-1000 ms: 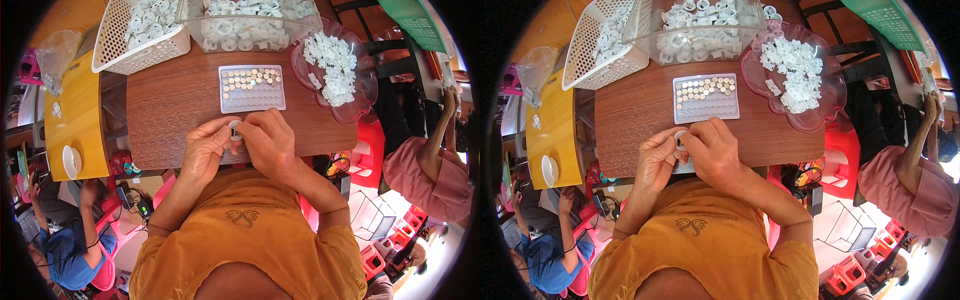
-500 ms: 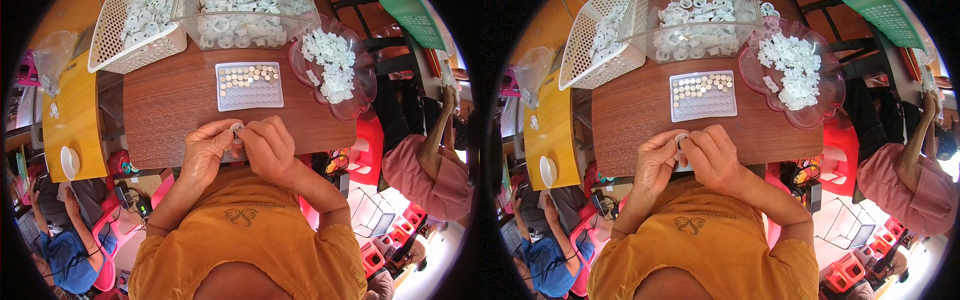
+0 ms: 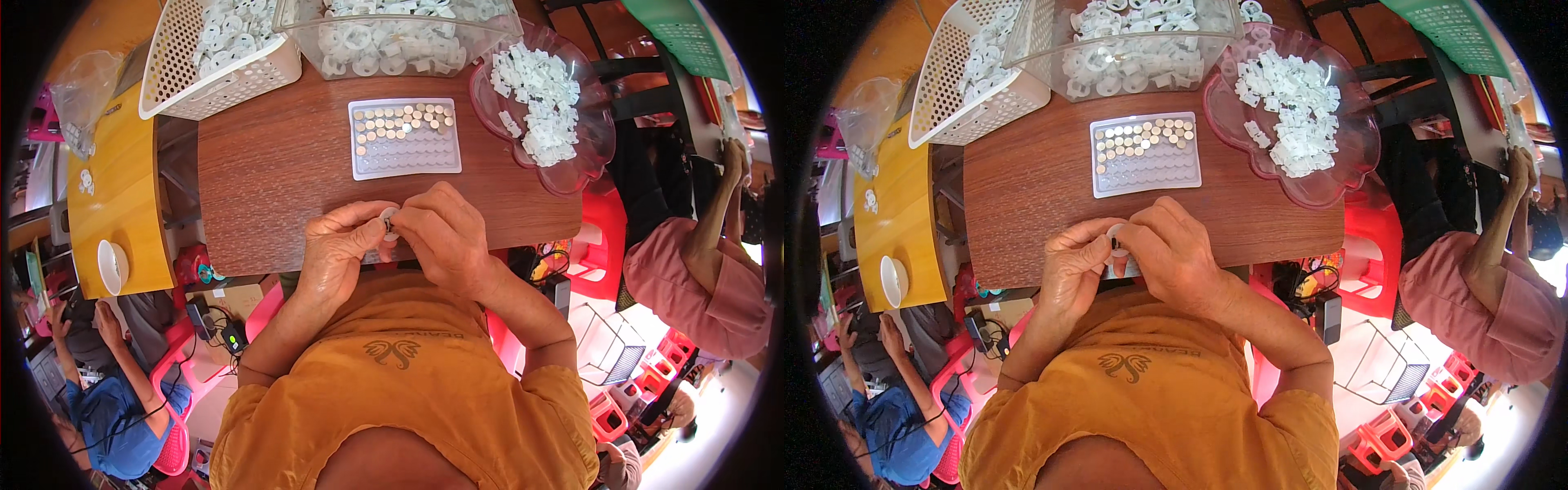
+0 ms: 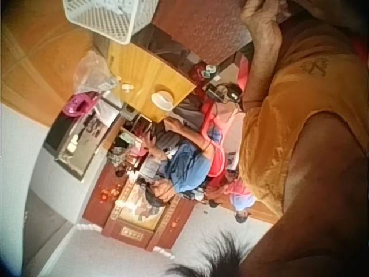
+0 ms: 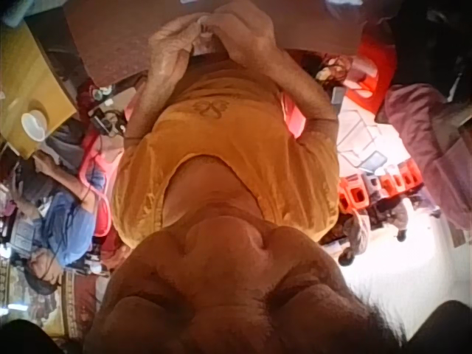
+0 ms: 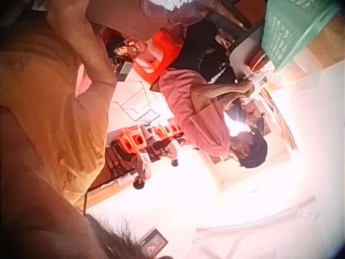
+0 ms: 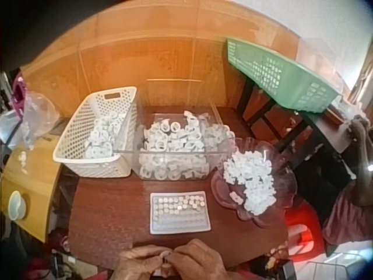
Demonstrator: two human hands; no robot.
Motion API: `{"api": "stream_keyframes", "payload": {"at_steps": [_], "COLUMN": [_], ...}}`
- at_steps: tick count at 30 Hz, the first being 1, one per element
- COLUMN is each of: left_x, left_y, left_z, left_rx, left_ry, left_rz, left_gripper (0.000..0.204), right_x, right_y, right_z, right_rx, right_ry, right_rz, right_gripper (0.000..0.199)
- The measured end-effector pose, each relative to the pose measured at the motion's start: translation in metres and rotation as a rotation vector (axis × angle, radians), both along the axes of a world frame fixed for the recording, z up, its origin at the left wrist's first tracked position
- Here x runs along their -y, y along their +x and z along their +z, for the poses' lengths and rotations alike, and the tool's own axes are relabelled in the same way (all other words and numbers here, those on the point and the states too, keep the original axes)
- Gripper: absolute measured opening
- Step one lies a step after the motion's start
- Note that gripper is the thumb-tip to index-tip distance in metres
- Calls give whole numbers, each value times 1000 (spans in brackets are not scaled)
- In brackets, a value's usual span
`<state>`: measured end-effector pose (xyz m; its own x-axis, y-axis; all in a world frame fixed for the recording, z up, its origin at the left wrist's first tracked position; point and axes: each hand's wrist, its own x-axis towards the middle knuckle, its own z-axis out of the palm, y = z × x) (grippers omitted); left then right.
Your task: Assembling small battery or electronic components by inserting metal contacts into plastic housings using a small precision tool.
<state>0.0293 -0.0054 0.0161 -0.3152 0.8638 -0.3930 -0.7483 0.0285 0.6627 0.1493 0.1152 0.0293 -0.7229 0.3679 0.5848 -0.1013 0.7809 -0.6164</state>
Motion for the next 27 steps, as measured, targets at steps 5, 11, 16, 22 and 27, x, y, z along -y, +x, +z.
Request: {"api": "stream_keyframes", "payload": {"at_steps": [5,11,16,22,27], "left_x": [1,1,1,4,3], "left_y": [0,1,3,5,9], "left_z": [-2,-3,-3,-4,-4], "left_rx": [-5,-11,-38,-134,-131], "left_ry": [16,27,37,83,71], "left_rz": [20,26,38,41,59], "left_gripper": [23,24,26,28,28], "right_x": [3,6,11,9,8], "right_y": [0,0,-2,-1,3], "right_z": [2,-1,-4,-5,-3], "right_rx": [41,36,-53,-77,-56], "right_ry": [-123,-289,-89,-25,-130], "right_rz": [-41,-41,-108,-75,-50], "right_gripper": [21,15,17,20,21]}}
